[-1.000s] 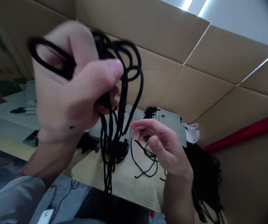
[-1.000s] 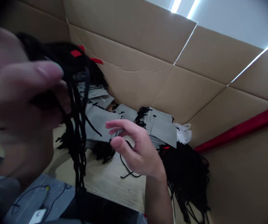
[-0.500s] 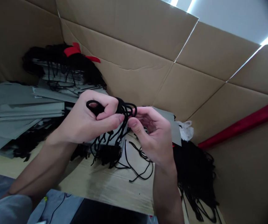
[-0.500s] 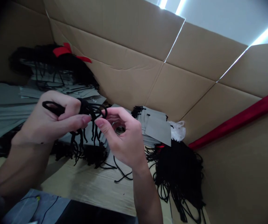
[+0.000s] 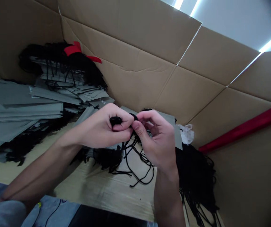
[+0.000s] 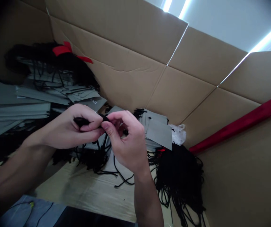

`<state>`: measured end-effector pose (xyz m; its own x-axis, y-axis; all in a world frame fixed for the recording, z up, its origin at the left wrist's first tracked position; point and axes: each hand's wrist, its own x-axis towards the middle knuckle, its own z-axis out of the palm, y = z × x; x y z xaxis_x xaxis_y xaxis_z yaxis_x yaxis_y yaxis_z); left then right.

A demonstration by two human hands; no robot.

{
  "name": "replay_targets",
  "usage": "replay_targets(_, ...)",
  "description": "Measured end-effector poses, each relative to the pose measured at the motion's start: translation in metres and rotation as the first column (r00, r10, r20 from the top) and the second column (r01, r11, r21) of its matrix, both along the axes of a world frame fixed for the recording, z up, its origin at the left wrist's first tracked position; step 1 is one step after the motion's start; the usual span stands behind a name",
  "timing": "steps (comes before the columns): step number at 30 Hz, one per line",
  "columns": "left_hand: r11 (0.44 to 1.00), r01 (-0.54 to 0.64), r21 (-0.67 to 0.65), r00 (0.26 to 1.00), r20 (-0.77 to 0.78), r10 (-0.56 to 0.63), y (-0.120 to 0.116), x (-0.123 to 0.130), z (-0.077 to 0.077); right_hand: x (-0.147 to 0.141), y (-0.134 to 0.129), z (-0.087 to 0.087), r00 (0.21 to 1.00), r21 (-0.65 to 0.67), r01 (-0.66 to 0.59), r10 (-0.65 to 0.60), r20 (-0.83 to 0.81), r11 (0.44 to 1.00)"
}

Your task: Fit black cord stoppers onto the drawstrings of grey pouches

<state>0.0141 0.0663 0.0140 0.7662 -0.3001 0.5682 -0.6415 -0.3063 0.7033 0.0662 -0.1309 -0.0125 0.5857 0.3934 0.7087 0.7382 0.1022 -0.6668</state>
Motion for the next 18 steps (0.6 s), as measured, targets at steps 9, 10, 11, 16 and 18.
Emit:
replay_targets(9, 0.983, 0.078, 0.164, 0.996, -0.044, -0.072, 0.011, 0.008, -0.005, 0.009, -0.007, 0.009, 0.994, 0.348, 0.077, -0.045, -0.097, 0.934)
replay_targets(10, 0.981, 0.076, 0.178, 0.997, -0.036, -0.071, 0.014, 0.009, -0.005, 0.011, -0.012, 0.013, 0.99, 0.413, 0.049, 0.01, -0.139, 0.909)
replay_targets(11, 0.979, 0.073, 0.189, 0.997, -0.028, -0.069, 0.016, 0.01, -0.005, 0.013, -0.019, 0.016, 0.984, 0.473, 0.039, 0.049, -0.172, 0.88)
replay_targets(16, 0.991, 0.022, 0.131, 0.998, 0.05, -0.029, 0.02, 0.012, -0.001, 0.018, -0.055, 0.03, 0.978, 0.578, 0.151, -0.037, -0.204, 0.802)
replay_targets(18, 0.996, 0.012, 0.091, 0.996, 0.09, -0.02, 0.019, 0.01, 0.0, 0.018, -0.06, 0.03, 0.984, 0.524, 0.147, -0.069, -0.165, 0.839)
